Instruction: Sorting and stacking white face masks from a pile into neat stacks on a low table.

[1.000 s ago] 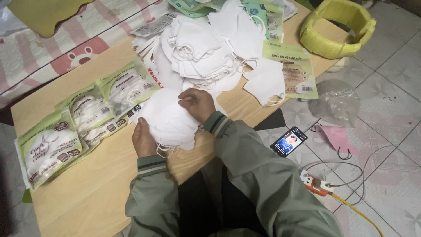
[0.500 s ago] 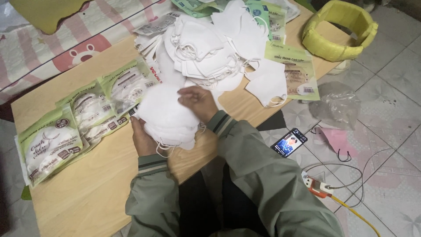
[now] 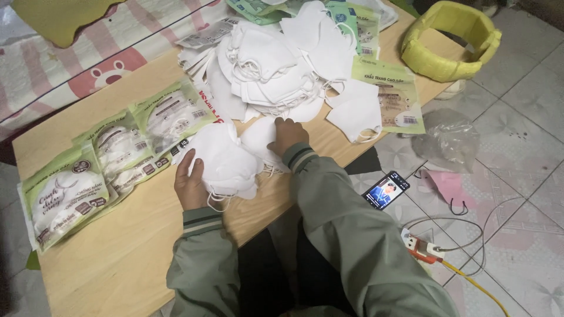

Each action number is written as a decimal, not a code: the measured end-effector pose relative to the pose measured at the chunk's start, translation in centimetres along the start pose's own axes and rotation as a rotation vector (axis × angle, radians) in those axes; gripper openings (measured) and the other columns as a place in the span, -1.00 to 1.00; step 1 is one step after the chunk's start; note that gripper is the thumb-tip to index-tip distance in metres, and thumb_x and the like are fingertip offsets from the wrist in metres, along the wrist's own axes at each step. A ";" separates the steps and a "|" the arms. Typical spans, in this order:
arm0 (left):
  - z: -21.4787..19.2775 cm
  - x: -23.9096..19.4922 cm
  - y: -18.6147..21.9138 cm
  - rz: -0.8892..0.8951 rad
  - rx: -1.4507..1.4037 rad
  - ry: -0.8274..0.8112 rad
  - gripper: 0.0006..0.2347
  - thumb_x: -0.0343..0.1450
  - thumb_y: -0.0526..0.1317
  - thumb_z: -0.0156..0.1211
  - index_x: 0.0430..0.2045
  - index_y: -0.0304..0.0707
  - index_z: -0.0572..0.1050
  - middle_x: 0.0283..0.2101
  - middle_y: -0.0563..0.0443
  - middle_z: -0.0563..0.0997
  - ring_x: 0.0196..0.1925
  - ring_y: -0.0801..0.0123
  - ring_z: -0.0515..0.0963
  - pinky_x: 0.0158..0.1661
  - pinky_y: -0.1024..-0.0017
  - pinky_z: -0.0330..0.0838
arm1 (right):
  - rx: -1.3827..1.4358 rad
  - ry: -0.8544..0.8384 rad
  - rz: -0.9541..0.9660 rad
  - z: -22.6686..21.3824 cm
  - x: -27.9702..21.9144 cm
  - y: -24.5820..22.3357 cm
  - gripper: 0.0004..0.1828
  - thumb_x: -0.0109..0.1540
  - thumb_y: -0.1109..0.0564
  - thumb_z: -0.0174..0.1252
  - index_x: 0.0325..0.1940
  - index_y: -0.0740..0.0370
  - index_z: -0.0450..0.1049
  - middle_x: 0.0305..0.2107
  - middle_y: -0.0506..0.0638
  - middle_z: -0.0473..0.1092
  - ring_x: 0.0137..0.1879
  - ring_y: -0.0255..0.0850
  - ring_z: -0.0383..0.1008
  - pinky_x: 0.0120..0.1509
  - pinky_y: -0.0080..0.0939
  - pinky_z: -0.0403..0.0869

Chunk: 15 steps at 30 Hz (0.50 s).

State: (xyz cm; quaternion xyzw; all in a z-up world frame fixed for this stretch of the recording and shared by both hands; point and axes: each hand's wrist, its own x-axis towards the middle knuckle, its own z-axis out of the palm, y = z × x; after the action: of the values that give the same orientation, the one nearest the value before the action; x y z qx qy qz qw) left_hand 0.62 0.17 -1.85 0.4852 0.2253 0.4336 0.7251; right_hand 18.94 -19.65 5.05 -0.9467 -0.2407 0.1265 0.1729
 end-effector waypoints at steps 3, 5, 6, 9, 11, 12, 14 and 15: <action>-1.1 0.6 -0.6 -0.063 -0.023 -0.006 -0.71 0.43 -0.35 0.33 0.05 -0.29 0.53 0.00 -0.26 0.60 0.03 0.22 0.65 0.08 0.28 0.58 | 0.067 -0.012 0.027 1.2 1.0 0.5 -0.27 0.14 -0.01 0.33 0.35 0.23 0.32 -0.03 0.27 0.46 0.14 0.19 0.53 0.15 0.26 0.54; -1.0 0.7 -0.3 -0.069 0.000 0.008 -0.72 0.43 -0.35 0.32 0.04 -0.28 0.54 -0.05 -0.24 0.61 -0.01 0.25 0.66 0.03 0.32 0.61 | 0.088 -0.028 0.036 1.7 1.4 0.3 -0.41 0.16 0.05 0.28 0.25 0.26 0.39 -0.07 0.25 0.49 0.12 0.18 0.54 0.15 0.24 0.54; -0.8 0.5 -0.4 -0.068 0.018 0.033 -0.73 0.43 -0.35 0.32 0.03 -0.27 0.55 -0.10 -0.22 0.62 -0.05 0.27 0.68 -0.01 0.35 0.64 | 0.102 -0.045 0.030 1.9 1.5 0.6 -0.54 0.19 0.11 0.23 0.16 0.29 0.46 -0.11 0.24 0.51 0.11 0.17 0.56 0.16 0.23 0.54; -1.4 1.3 -1.2 -0.074 0.044 0.026 -0.71 0.45 -0.34 0.32 0.07 -0.25 0.54 -0.11 -0.21 0.62 -0.07 0.27 0.70 -0.04 0.34 0.66 | 0.043 -0.013 -0.004 3.4 3.1 1.0 -0.62 0.15 0.15 0.23 0.06 0.24 0.52 -0.19 0.16 0.53 0.04 0.11 0.60 0.10 0.19 0.57; -1.3 0.9 -0.8 -0.093 0.076 0.012 -0.72 0.46 -0.33 0.33 0.06 -0.23 0.54 -0.10 -0.20 0.62 -0.06 0.29 0.70 -0.04 0.33 0.66 | 0.069 -0.019 -0.008 3.9 3.1 1.1 -0.61 0.13 0.15 0.24 0.05 0.23 0.51 -0.22 0.17 0.53 0.00 0.11 0.60 0.07 0.22 0.57; -1.2 0.8 -0.4 -0.095 0.102 0.012 -0.72 0.46 -0.32 0.34 0.06 -0.21 0.55 -0.09 -0.19 0.62 -0.05 0.31 0.70 -0.04 0.32 0.66 | 0.091 -0.023 -0.033 4.0 3.3 1.1 -0.60 0.10 0.15 0.25 0.03 0.23 0.51 -0.25 0.18 0.53 -0.03 0.11 0.61 0.05 0.24 0.58; -1.1 0.8 -0.3 -0.071 0.157 0.008 -0.73 0.48 -0.32 0.32 0.07 -0.19 0.54 -0.08 -0.17 0.60 -0.02 0.32 0.68 -0.01 0.31 0.65 | 0.083 -0.018 -0.041 1.7 1.5 0.3 -0.60 0.11 0.16 0.24 0.04 0.25 0.51 -0.23 0.19 0.53 0.00 0.13 0.60 0.07 0.25 0.57; -1.2 0.8 -0.2 -0.041 0.211 0.016 -0.74 0.50 -0.32 0.30 0.08 -0.18 0.54 -0.07 -0.15 0.58 0.01 0.32 0.67 0.02 0.30 0.63 | 0.072 -0.018 -0.062 0.7 0.6 -0.2 -0.60 0.11 0.17 0.24 0.04 0.28 0.51 -0.22 0.21 0.53 0.02 0.14 0.60 0.09 0.26 0.56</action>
State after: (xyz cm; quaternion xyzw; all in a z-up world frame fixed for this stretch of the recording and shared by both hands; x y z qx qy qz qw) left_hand 0.25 1.42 -2.46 0.5507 0.2854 0.3963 0.6769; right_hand 19.12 -19.00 4.43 -0.9307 -0.2665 0.1385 0.2086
